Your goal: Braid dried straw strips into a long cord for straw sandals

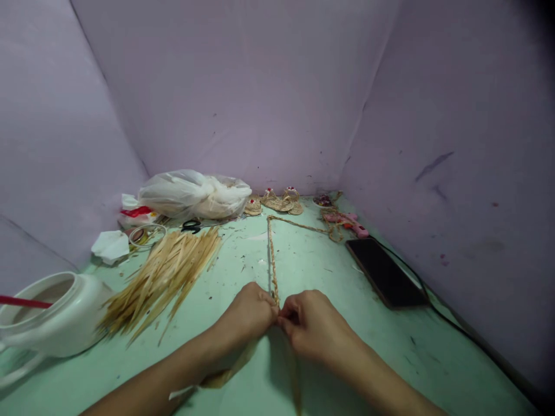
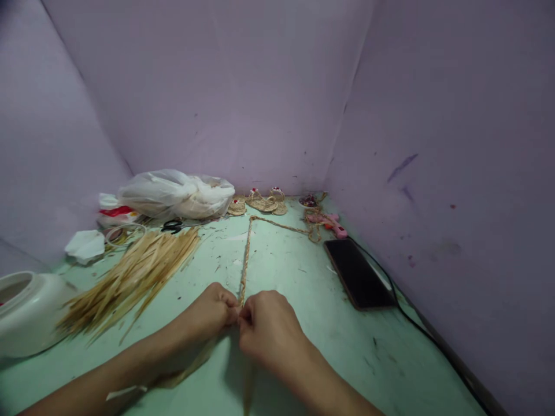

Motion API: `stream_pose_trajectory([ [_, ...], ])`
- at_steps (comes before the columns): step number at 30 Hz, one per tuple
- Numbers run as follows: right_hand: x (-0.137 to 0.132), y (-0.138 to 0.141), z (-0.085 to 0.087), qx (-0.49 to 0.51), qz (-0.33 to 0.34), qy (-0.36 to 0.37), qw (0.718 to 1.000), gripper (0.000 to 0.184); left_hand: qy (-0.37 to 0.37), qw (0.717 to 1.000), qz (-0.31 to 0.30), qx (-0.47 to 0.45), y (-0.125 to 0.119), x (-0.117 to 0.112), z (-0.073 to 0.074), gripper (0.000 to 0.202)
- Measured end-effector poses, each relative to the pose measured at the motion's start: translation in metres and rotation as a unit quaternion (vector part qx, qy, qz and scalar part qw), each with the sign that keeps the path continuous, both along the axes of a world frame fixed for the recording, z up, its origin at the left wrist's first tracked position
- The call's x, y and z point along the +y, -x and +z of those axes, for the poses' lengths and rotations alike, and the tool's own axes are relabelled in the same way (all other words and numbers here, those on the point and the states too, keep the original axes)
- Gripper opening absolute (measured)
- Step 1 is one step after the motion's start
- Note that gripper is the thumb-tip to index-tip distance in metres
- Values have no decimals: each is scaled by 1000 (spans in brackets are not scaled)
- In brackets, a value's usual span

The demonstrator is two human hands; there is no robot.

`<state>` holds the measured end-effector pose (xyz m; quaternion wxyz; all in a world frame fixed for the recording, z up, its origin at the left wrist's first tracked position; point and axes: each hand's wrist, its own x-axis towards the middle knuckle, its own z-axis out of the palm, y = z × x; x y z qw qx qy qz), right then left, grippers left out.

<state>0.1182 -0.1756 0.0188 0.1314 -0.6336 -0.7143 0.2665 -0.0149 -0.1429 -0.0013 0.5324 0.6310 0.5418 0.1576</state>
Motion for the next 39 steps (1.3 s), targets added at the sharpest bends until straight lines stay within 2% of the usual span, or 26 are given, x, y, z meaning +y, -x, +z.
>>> stream_pose_trajectory([
  [3,-8,4,6,-44,5,-36,998,20,36,996,0,-80,-1,-2,3,17],
  [7,-11,10,8,-82,23,-46,995,21,80,992,-3,-93,-1,0,8,20],
  [11,-13,10,5,-80,44,-47,995,19,40,997,-3,-72,-3,0,7,19],
  [15,-5,-8,7,55,81,60,993,14,4,997,-8,-72,-6,-1,0,15],
  [17,6,-18,8,164,28,88,982,16,0,997,-17,-76,-5,-3,-3,17],
  [18,11,-23,8,229,-12,90,969,15,-2,997,-20,-77,-5,-3,-5,18],
  [20,20,-27,6,351,-65,134,924,12,-13,996,-21,-83,-4,-5,-8,20],
  [24,22,-19,-5,483,-74,291,822,29,-36,993,-42,-100,-3,-6,-14,22],
  [26,18,-12,-8,505,-81,306,803,31,-34,992,-52,-109,-2,-7,-16,23],
  [28,15,-6,-10,496,-102,293,811,26,-37,990,-62,-121,-1,-6,-15,22],
  [30,14,-3,-12,451,-118,272,842,15,-43,989,-68,-122,1,-5,-14,20],
  [32,16,-3,-14,402,-101,239,878,4,-36,991,-77,-103,3,-2,-10,19],
  [34,19,-4,-18,368,-64,199,906,8,-16,994,-88,-62,7,2,-6,17],
  [36,20,-5,-22,355,-48,181,916,9,-2,995,-97,-15,10,5,0,14],
  [39,21,-6,-24,372,-69,196,905,7,-10,994,-101,37,14,8,5,12],
])
